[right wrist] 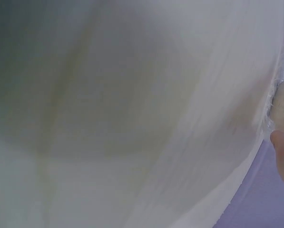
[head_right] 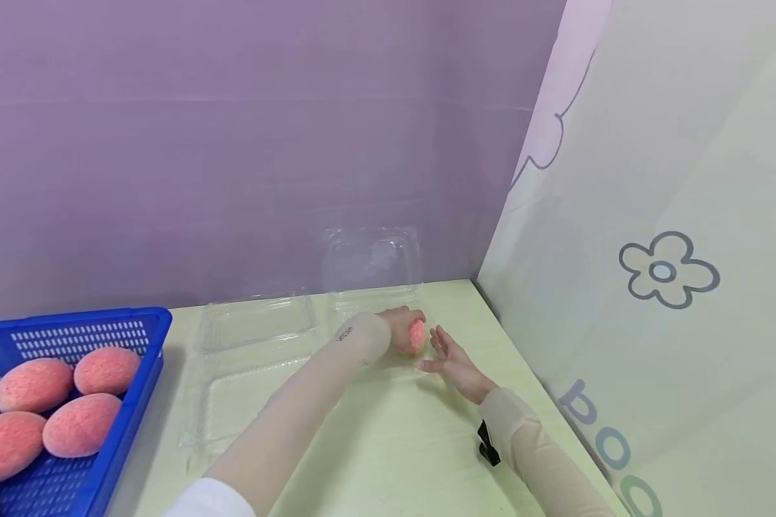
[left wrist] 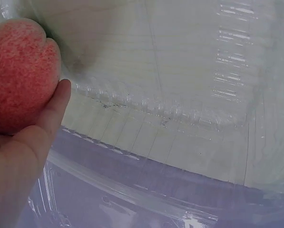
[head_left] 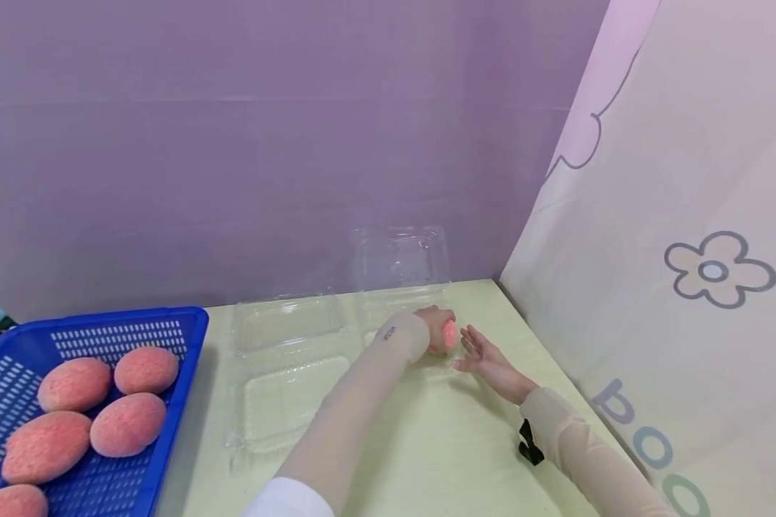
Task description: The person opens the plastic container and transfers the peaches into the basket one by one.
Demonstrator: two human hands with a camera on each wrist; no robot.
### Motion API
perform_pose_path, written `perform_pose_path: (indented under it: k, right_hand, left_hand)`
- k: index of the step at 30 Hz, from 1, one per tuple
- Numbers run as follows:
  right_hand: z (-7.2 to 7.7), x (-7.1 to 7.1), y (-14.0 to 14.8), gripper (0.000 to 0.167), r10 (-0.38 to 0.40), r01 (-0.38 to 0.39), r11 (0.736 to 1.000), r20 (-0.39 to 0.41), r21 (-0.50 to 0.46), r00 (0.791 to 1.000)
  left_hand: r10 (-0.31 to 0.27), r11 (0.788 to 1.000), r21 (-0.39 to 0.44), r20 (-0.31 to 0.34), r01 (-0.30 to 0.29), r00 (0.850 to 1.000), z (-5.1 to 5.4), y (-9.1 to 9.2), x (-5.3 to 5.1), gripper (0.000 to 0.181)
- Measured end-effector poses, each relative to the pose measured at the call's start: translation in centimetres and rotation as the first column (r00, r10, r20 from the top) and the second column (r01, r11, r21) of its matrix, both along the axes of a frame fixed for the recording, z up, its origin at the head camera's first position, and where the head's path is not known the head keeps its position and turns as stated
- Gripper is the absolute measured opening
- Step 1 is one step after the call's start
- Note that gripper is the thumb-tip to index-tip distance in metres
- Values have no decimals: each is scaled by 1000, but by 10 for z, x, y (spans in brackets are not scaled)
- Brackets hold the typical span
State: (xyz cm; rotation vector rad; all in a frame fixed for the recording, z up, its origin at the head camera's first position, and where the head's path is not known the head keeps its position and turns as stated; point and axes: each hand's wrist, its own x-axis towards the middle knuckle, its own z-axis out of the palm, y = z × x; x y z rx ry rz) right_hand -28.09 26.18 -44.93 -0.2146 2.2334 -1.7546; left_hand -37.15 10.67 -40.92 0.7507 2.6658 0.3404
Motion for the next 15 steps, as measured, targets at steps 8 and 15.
perform_pose_path:
  k: [8,15]
  right_hand:
    - [0,0,0,88,7,-7,1000,2,1,1000]
    - [0,-1,2,88,1,-1,1000,9,13,1000]
  left_hand:
    - [13,1000,14,16,-13,1000,-2,0,0,76]
    - [0,1000,-6,21,0,1000,-1,2,1,73]
